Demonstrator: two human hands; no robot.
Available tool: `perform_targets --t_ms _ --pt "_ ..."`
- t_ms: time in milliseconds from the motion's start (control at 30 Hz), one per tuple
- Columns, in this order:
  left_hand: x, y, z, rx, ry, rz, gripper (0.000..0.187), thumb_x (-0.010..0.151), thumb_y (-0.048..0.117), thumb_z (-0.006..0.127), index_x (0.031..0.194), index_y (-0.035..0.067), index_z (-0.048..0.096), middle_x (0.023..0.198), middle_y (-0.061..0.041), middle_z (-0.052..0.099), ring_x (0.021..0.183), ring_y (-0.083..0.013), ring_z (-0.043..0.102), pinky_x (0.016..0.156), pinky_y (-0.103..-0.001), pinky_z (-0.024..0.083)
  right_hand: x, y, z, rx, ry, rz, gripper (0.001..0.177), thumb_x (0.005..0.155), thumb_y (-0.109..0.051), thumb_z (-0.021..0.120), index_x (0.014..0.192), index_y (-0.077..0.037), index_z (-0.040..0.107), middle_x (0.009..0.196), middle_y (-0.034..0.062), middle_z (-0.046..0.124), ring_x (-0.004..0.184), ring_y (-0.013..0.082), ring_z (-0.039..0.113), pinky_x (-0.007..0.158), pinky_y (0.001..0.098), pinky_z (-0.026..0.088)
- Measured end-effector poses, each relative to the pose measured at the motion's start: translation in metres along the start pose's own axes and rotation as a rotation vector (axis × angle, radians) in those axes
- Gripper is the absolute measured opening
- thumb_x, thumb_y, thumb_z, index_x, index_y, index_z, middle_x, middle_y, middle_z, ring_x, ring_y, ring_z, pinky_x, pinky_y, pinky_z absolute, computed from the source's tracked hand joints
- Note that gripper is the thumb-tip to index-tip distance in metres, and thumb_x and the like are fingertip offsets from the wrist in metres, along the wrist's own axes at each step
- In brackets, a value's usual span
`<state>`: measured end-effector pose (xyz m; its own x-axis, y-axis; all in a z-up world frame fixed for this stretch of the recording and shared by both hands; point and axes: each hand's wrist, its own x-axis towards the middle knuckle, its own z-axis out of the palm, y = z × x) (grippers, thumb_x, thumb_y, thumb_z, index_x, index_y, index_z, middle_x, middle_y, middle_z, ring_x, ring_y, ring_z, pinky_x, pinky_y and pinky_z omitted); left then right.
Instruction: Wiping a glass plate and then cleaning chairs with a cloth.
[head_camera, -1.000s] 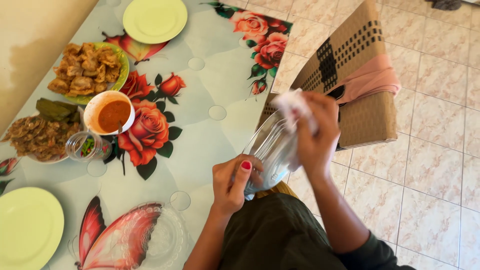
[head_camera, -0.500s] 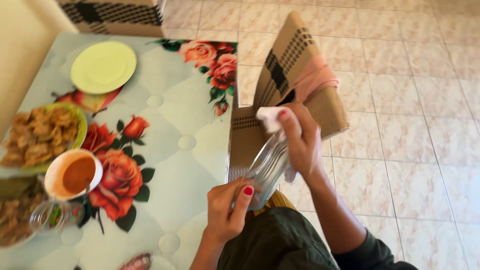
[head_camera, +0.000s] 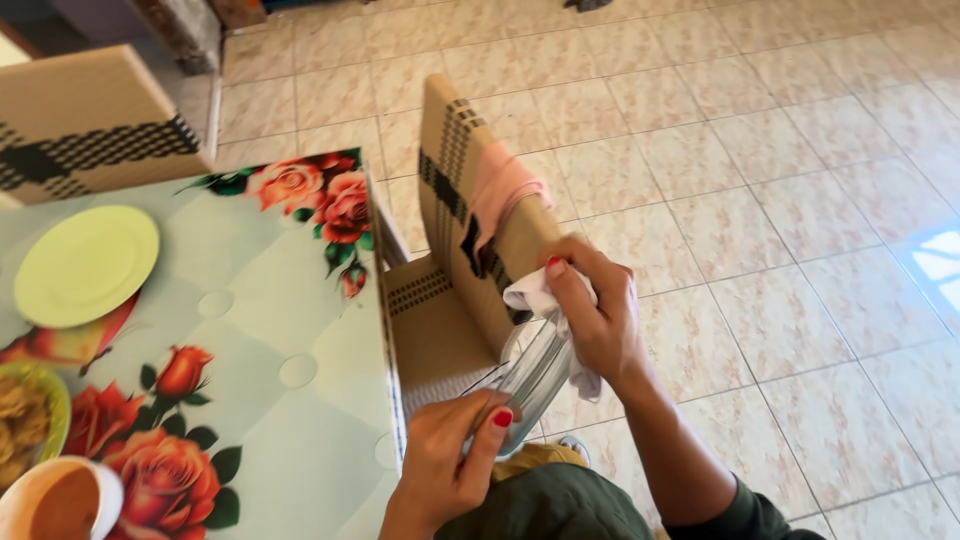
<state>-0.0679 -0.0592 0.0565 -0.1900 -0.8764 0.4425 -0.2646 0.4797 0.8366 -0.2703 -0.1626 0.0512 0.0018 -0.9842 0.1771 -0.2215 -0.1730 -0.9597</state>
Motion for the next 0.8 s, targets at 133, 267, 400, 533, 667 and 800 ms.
perform_targets --t_ms 133,267,400,533,667,800 --pt "0.022 -0.006 0.037 -0.077 -0.088 -0.073 0.012 0.097 0.006 0.059 0.095 0.000 0.069 0.077 -0.011 0.073 0.058 -0.0195 0.073 0.054 -0.031 0.056 -0.015 -0.086 -0.025 -0.133 0.055 -0.137 0.027 0.096 -0.015 0.054 0.116 -0.016 0.072 0.084 0.0008 0.066 0.081 0.0161 0.064 0.082 0.0339 0.049" --pt "0.039 -0.005 0.085 -0.037 -0.122 0.037 0.009 0.088 0.003 0.059 0.093 -0.001 0.065 0.074 -0.014 0.066 0.060 -0.0257 0.066 0.055 -0.034 0.051 -0.040 -0.099 -0.048 -0.536 0.022 -0.692 0.025 0.078 -0.010 0.064 0.099 -0.018 0.075 0.103 0.0083 0.072 0.095 0.0254 0.063 0.089 0.0397 0.041" --pt "0.062 0.034 0.109 -0.070 -0.143 0.130 0.007 0.095 0.004 0.059 0.091 0.000 0.064 0.073 -0.013 0.063 0.059 -0.0255 0.061 0.055 -0.033 0.048 -0.033 -0.051 -0.097 -0.551 0.155 -0.590 0.004 0.086 -0.020 0.075 0.084 -0.018 0.071 0.088 -0.0001 0.072 0.090 0.0207 0.065 0.089 0.0383 0.043" --pt "0.069 0.044 0.133 -0.161 -0.233 -0.064 0.018 0.101 0.011 0.058 0.090 0.001 0.068 0.066 -0.009 0.066 0.053 -0.0178 0.065 0.052 -0.030 0.051 -0.004 -0.003 -0.150 0.092 0.282 -0.012 0.016 0.101 -0.016 0.059 0.092 -0.007 0.069 0.082 0.0000 0.068 0.081 0.0109 0.059 0.072 0.0265 0.049" --pt "0.073 0.056 0.156 -0.194 -0.198 -0.073 0.021 0.103 0.013 0.055 0.091 0.001 0.067 0.068 -0.008 0.067 0.056 -0.0162 0.069 0.051 -0.027 0.053 0.006 -0.030 -0.176 0.053 0.443 -0.149 0.010 0.095 -0.007 0.066 0.105 -0.006 0.068 0.093 0.0012 0.060 0.088 0.0111 0.055 0.074 0.0238 0.047" --pt "0.068 0.061 0.179 -0.084 -0.167 -0.051 0.021 0.103 0.013 0.058 0.089 0.000 0.066 0.065 -0.009 0.064 0.051 -0.0171 0.063 0.049 -0.028 0.049 0.001 -0.046 -0.192 -0.299 0.570 -0.486 0.031 0.080 0.013 0.054 0.103 -0.005 0.066 0.132 0.0155 0.056 0.115 0.0202 0.063 0.093 0.0304 0.056"
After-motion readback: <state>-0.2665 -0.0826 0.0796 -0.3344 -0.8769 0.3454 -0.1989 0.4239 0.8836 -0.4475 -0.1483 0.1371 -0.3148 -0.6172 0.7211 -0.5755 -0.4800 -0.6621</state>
